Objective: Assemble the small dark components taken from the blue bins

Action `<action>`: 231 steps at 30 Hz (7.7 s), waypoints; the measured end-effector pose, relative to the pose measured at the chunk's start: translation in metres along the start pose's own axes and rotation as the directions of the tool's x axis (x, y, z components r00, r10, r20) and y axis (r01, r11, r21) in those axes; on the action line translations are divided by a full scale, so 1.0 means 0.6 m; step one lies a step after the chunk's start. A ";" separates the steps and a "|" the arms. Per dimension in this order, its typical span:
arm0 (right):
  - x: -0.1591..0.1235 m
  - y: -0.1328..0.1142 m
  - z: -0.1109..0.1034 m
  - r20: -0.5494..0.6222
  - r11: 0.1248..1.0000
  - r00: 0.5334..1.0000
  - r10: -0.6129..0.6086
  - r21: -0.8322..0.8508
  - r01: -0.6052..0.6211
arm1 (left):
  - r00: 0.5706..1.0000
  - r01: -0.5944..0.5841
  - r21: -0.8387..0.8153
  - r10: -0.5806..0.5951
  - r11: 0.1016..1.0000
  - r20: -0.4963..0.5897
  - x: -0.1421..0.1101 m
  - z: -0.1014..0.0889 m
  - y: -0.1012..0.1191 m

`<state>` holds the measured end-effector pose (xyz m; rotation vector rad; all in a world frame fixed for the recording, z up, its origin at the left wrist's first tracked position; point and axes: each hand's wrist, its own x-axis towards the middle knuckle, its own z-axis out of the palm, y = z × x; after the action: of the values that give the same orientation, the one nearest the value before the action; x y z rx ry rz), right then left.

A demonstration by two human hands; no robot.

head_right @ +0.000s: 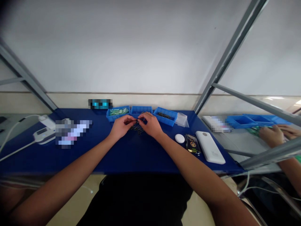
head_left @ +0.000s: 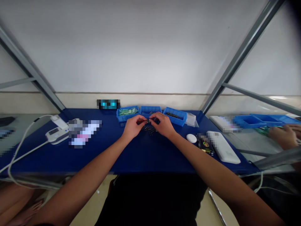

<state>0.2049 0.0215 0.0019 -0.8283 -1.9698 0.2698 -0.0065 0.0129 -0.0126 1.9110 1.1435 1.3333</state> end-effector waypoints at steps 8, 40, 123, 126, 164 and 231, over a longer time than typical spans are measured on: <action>-0.003 0.010 0.007 0.152 0.993 0.985 0.080 0.070 -0.091 | 0.998 -0.060 0.000 0.060 0.998 0.026 0.000 0.001 0.002; -0.003 -0.008 -0.001 0.107 1.000 0.994 -0.009 0.023 0.006 | 0.996 0.089 -0.002 -0.089 0.996 -0.019 0.002 -0.003 -0.002; 0.000 -0.005 -0.010 0.147 0.999 0.988 0.041 -0.041 -0.036 | 0.999 0.018 -0.269 -0.027 0.963 -0.030 0.001 0.006 0.009; -0.001 -0.004 -0.013 0.120 0.999 0.993 0.004 -0.052 0.002 | 0.998 0.033 -0.229 -0.044 0.973 -0.041 0.000 0.004 0.011; -0.002 -0.002 -0.007 0.065 1.000 0.998 0.011 0.012 -0.012 | 0.993 0.117 -0.173 -0.111 0.978 0.043 0.003 0.004 -0.005; -0.003 0.038 -0.041 0.319 0.948 0.947 -0.023 -0.295 0.122 | 0.983 -0.072 0.265 0.023 0.962 0.180 -0.002 -0.002 -0.006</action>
<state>0.2365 0.0338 0.0021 -0.9555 -2.3775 0.0437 -0.0090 0.0137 -0.0157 2.2145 1.2483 1.0490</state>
